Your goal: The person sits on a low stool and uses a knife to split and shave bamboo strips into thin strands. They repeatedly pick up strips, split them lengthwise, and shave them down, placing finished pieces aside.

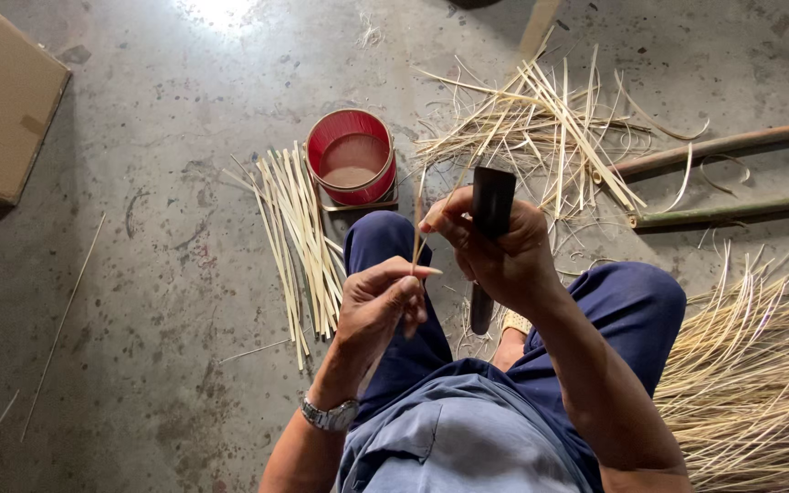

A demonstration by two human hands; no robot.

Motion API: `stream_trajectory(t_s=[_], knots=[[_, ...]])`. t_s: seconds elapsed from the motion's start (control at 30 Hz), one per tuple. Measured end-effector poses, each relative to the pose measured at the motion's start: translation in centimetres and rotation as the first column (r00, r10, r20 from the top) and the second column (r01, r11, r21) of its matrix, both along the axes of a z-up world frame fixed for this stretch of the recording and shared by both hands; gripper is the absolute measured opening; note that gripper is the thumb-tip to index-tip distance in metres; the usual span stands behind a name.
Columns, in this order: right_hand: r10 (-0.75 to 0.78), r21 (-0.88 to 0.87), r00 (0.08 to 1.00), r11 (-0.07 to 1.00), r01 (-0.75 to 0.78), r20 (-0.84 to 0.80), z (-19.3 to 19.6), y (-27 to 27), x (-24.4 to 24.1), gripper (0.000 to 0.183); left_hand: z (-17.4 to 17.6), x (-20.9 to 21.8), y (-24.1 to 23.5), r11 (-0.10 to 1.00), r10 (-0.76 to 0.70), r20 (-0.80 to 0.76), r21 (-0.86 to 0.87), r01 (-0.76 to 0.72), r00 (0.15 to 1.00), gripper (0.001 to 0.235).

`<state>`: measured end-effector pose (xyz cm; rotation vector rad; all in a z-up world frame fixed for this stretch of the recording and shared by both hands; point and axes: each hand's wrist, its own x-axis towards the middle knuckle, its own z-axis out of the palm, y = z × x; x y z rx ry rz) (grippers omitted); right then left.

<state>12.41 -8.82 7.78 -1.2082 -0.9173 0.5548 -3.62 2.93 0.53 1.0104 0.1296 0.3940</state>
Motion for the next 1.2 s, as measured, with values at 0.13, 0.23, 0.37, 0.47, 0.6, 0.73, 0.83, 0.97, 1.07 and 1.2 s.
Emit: stream_trajectory(t_s=[0.13,0.23,0.37,0.47,0.6,0.73,0.83,0.97,1.07,1.2], knots=[[0.006,0.102,0.998,0.995,-0.012,0.055,-0.7,-0.3,-0.2,0.005,-1.7,0.5,-0.4,0.963,0.138,0.083,-0.246,-0.114,0.987,0.02],[0.001,0.178,1.0,0.984,-0.004,0.017,-1.6,-0.6,-0.4,0.007,-2.4,0.9,-0.6,0.927,0.191,0.096,-0.344,-0.148,0.977,0.019],[-0.04,0.233,0.998,0.972,0.029,0.04,-3.2,-1.2,-0.8,0.011,-2.9,0.9,-0.9,0.898,0.213,0.122,-0.416,-0.145,0.969,0.021],[-0.047,0.297,0.998,0.954,0.034,0.036,-3.8,-1.5,-0.8,0.011,-2.8,1.4,-0.8,0.873,0.228,0.139,-0.467,-0.139,0.964,0.025],[0.004,0.281,0.998,0.96,0.013,-0.059,-3.0,-2.1,-0.4,0.014,-2.3,1.8,-0.9,0.822,0.366,-0.066,-0.445,-0.356,0.928,0.019],[0.048,0.128,0.958,0.988,-0.087,0.282,-2.3,-1.7,-0.5,0.02,-1.9,1.8,-2.2,0.889,0.354,0.049,-0.326,-0.32,0.934,0.019],[0.055,0.013,0.867,0.997,-0.071,0.496,-2.6,-0.8,-0.9,0.009,-1.9,1.2,-2.6,0.905,0.304,-0.017,-0.308,-0.294,0.952,0.023],[0.089,-0.16,0.995,0.984,-0.08,0.048,-3.1,-1.1,-1.2,0.006,-2.8,-0.8,-1.6,0.984,0.047,-0.138,-0.163,-0.07,0.989,0.034],[0.087,-0.184,0.996,0.979,-0.082,0.018,-3.8,-1.5,-0.9,0.006,-4.3,-2.2,-1.9,0.954,-0.027,-0.133,-0.298,-0.014,0.991,0.026],[0.096,-0.133,0.99,0.988,-0.083,0.101,-5.0,-1.6,-1.1,0.006,-6.4,-2.2,-2.9,0.912,0.074,-0.09,-0.396,-0.104,0.993,0.022]])
